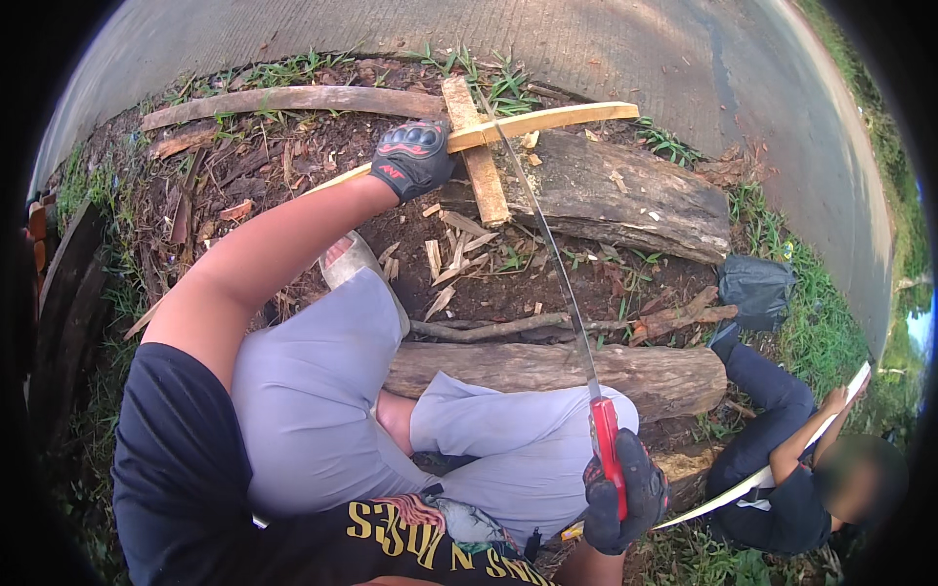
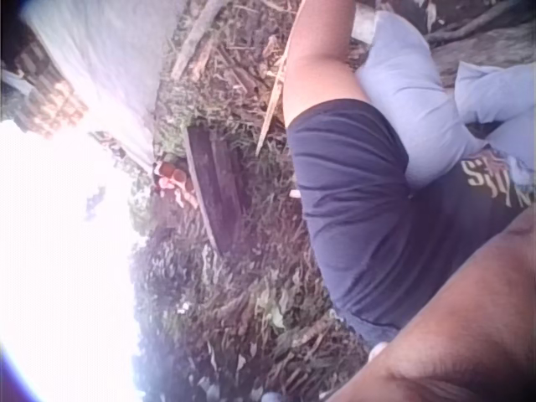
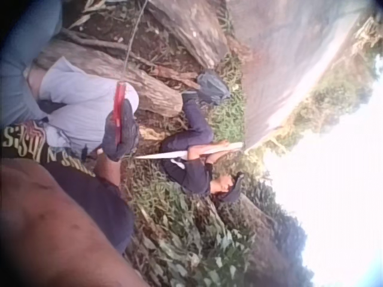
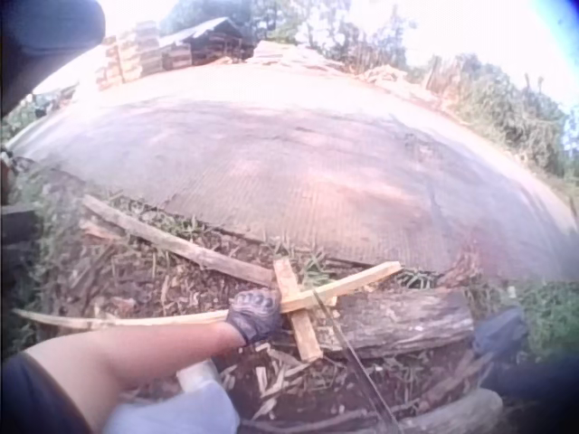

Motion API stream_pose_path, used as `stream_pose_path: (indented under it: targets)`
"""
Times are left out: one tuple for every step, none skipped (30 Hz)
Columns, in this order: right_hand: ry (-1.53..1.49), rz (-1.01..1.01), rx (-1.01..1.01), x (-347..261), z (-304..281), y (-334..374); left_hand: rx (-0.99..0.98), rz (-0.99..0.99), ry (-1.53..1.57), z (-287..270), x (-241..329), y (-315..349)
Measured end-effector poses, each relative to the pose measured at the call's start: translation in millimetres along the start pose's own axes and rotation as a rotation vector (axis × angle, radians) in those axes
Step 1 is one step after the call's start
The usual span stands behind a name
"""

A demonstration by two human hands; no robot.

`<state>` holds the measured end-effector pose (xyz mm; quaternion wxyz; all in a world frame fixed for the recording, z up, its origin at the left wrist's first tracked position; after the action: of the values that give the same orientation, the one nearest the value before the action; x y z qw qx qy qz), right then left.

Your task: The person sits on the ground and uses a hand saw to cut a long piece of light-colored wood resting on a log. They adjust the wood's position and continue sawing through it.

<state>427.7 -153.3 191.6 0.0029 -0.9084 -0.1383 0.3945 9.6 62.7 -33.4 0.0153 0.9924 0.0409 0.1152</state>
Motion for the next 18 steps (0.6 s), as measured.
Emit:
stream_pose_path:
  targets:
    - [-0.014,-0.031,0.049,5,1,-1,0.058,0.043,-0.001,-1,1,8]
    - [-0.027,-0.06,0.091,9,2,-1,0.108,0.053,-0.015,0,1,18]
    - [-0.076,-0.056,0.105,9,20,-18,0.171,0.08,-0.032,2,7,20]
    - [-0.136,-0.057,0.105,7,41,-42,0.23,0.091,-0.057,2,7,24]
    - [-0.173,-0.078,0.092,-1,64,-71,0.228,0.086,-0.055,5,8,25]
    - [-0.208,-0.139,0.098,-3,88,-100,0.215,0.087,-0.042,4,4,27]
    - [-0.229,-0.196,0.108,-7,109,-128,0.201,0.095,-0.016,2,6,26]
    - [-0.229,-0.286,0.152,-4,126,-148,0.188,0.116,0.019,0,14,23]
    - [-0.214,-0.233,0.123,2,144,-168,0.176,0.106,0.013,-6,21,23]
    - [-0.222,-0.21,0.107,5,162,-184,0.163,0.098,0.021,-4,20,22]
    - [-0.233,-0.187,0.089,8,181,-199,0.147,0.088,0.029,0,16,21]
    - [-0.261,-0.192,0.087,11,200,-213,0.133,0.08,0.038,3,13,20]
    - [-0.272,-0.184,0.073,10,208,-219,0.126,0.081,0.037,3,11,20]
    - [-0.281,-0.173,0.059,11,215,-224,0.119,0.074,0.034,4,10,19]
    - [-0.278,-0.147,0.03,9,220,-226,0.111,0.062,0.027,6,8,20]
    - [-0.274,-0.119,0.006,9,224,-226,0.102,0.053,0.021,9,6,21]
    - [-0.27,-0.091,-0.017,8,228,-226,0.096,0.057,0.039,10,4,20]
    - [-0.259,-0.059,-0.036,10,228,-223,0.146,0.076,0.044,7,5,22]
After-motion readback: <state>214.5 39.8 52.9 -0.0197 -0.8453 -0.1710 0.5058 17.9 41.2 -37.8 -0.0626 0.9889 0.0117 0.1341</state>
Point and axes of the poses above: each hand's wrist, its own y-axis away from the middle knuckle, its own z-axis out of the palm, x = y × z, the point moved 7 cm from there along -y, towards the middle knuckle, and after that the axes turned 4 degrees about x, right-handed, at the moved point
